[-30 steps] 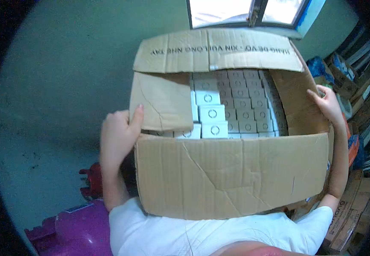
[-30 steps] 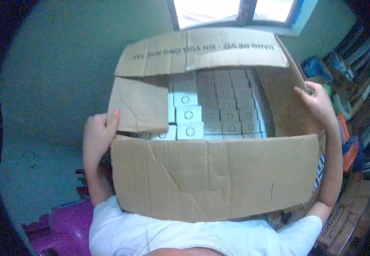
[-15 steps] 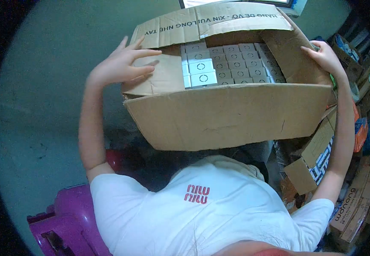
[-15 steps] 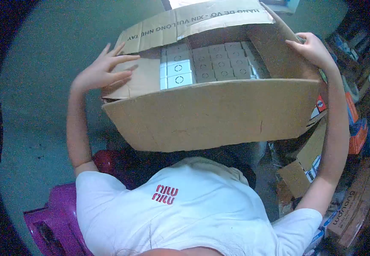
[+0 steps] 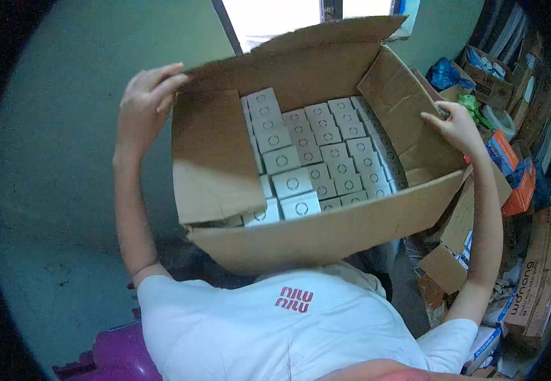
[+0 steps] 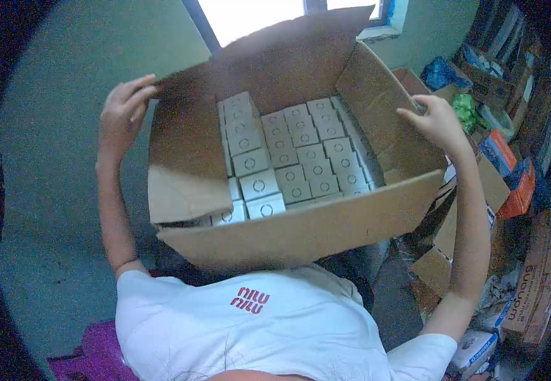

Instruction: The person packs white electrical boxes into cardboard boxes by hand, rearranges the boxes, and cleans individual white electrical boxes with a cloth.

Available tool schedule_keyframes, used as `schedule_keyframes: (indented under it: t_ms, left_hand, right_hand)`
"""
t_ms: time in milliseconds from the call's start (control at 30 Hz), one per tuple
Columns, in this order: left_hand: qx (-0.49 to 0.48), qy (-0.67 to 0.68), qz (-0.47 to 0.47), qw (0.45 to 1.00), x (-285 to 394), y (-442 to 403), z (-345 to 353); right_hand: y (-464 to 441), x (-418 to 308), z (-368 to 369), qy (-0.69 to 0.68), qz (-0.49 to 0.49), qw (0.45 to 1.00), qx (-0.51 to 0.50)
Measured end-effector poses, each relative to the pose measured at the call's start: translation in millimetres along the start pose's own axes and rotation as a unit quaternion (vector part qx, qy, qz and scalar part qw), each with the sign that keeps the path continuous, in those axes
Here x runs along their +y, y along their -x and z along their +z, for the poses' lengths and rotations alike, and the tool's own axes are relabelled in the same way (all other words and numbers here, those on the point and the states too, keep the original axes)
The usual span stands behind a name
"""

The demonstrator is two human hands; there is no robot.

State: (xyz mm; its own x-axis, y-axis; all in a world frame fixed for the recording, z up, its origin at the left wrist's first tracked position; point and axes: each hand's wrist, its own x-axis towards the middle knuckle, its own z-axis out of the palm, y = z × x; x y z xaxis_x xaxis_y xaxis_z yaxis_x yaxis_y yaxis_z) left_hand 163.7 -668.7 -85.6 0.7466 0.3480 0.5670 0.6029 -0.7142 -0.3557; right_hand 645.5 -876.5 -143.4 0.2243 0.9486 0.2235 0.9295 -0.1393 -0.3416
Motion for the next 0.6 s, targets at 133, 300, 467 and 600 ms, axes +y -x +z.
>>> schedule_keyframes:
  t_ms: [133,300,467,600]
  left_hand:
    - [0.103,-0.024,-0.028,0.994,-17,-35,6]
    - [0.135,0.008,0.0,0.991,-34,-61,6]
    - [0.087,0.025,0.024,0.996,-32,-91,-12]
    - [-0.053,0.114,-0.059,0.99,-55,-95,31]
  right_hand:
    - [18,-11,-15,-0.075,0.036,0.996,-0.024]
    - [31,-9,-18,-0.155,0.04,0.987,-0.018]
    - [30,-5,-20,-0.209,0.078,0.974,-0.04]
    - [25,-5,-17,-0.257,0.126,0.956,-0.06]
